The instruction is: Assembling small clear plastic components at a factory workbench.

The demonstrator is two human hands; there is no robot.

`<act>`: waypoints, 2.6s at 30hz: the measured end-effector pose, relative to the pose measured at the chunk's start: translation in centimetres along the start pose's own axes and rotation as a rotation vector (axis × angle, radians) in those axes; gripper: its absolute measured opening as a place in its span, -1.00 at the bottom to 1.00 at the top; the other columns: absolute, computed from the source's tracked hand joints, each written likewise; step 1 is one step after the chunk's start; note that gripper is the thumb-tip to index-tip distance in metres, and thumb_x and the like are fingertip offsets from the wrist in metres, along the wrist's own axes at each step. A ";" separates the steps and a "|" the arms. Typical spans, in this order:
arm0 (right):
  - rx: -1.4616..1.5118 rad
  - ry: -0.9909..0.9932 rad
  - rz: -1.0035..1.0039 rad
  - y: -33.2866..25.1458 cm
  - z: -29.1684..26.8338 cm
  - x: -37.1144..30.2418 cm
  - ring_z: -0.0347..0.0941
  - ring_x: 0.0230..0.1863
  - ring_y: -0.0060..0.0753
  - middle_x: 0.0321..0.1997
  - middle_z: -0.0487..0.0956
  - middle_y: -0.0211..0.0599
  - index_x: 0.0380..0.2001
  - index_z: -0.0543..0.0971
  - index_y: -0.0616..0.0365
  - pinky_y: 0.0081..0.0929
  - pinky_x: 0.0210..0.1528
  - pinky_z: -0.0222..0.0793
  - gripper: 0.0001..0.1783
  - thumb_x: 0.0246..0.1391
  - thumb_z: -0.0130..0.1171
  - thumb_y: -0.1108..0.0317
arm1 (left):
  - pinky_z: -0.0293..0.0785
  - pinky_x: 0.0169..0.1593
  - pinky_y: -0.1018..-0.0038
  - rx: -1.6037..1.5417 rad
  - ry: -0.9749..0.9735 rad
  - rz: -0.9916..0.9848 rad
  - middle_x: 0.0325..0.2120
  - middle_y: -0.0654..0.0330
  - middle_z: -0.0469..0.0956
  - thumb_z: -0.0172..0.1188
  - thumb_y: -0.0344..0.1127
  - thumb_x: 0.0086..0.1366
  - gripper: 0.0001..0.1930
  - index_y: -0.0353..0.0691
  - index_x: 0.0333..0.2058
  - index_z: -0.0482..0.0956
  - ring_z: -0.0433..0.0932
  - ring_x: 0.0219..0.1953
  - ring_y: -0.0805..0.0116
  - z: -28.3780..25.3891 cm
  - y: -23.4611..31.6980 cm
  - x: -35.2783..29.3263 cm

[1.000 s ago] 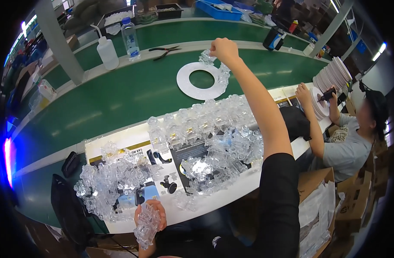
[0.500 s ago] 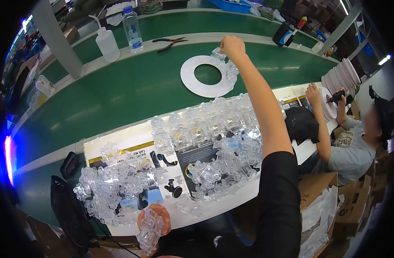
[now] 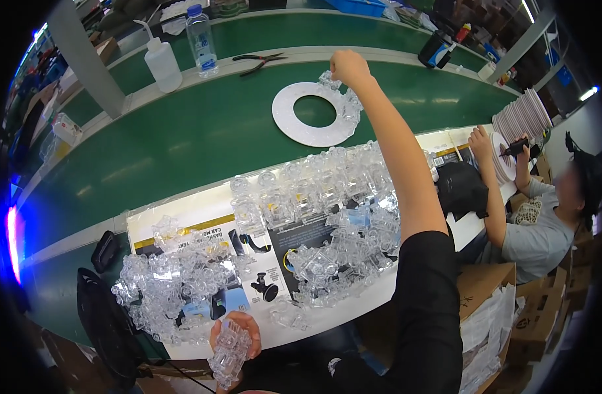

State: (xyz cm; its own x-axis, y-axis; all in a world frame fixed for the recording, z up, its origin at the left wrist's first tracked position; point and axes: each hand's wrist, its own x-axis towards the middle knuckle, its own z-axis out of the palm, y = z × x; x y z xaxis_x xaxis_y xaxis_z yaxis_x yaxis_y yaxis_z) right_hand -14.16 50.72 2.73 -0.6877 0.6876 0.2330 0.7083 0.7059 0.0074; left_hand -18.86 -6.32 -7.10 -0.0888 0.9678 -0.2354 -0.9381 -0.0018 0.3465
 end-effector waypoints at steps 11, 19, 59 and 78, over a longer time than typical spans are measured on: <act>-0.107 -0.214 -0.137 1.1 0.7 0.6 0.40 -0.12 -0.07 -0.15 0.50 -0.04 -0.29 0.53 0.15 -0.32 -0.10 0.34 -0.64 -0.30 0.23 0.40 | 0.28 -0.58 0.52 -0.034 0.002 -0.017 -0.44 -0.02 0.40 -0.31 0.07 0.28 -0.42 -0.42 -0.09 0.31 0.34 -0.65 0.34 1.5 0.7 -0.1; 0.299 0.025 -0.423 -11.2 -4.7 -4.9 0.37 -0.05 -0.15 -0.11 0.46 -0.20 -0.21 0.50 0.06 -0.32 0.03 0.27 -0.66 -0.17 0.19 0.40 | 0.32 -0.66 0.46 0.055 -0.016 -0.015 -0.42 -0.06 0.39 -0.37 0.09 0.30 -0.38 -0.44 -0.02 0.25 0.35 -0.72 0.30 0.5 0.5 0.3; 0.268 -0.392 -0.717 -31.0 -3.4 -10.4 0.42 -0.14 -0.19 -0.18 0.46 -0.24 -0.25 0.45 0.06 -0.27 -0.17 0.36 -0.71 -0.14 0.14 0.34 | 0.35 -0.64 0.48 -0.134 -0.063 -0.090 -0.41 -0.02 0.40 -0.40 0.06 0.30 -0.39 -0.43 -0.01 0.24 0.37 -0.67 0.30 -0.1 0.3 0.6; 0.668 -0.250 -0.396 -26.9 -2.7 -8.0 0.50 -0.36 -0.23 -0.43 0.59 -0.23 -0.48 0.62 0.10 -0.43 -0.25 0.39 -0.73 -0.29 0.27 0.18 | 0.31 -0.61 0.42 -0.184 -0.110 -0.054 -0.38 -0.05 0.38 -0.37 0.09 0.29 -0.38 -0.42 0.00 0.25 0.37 -0.63 0.23 -0.1 0.3 0.4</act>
State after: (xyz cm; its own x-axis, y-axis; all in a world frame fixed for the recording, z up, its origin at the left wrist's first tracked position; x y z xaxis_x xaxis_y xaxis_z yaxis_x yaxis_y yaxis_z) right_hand -27.22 25.76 3.33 -0.9383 0.3279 0.1101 0.2151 0.8025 -0.5565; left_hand -19.25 -5.96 -7.18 -0.0095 0.9894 -0.1450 -0.9866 0.0143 0.1624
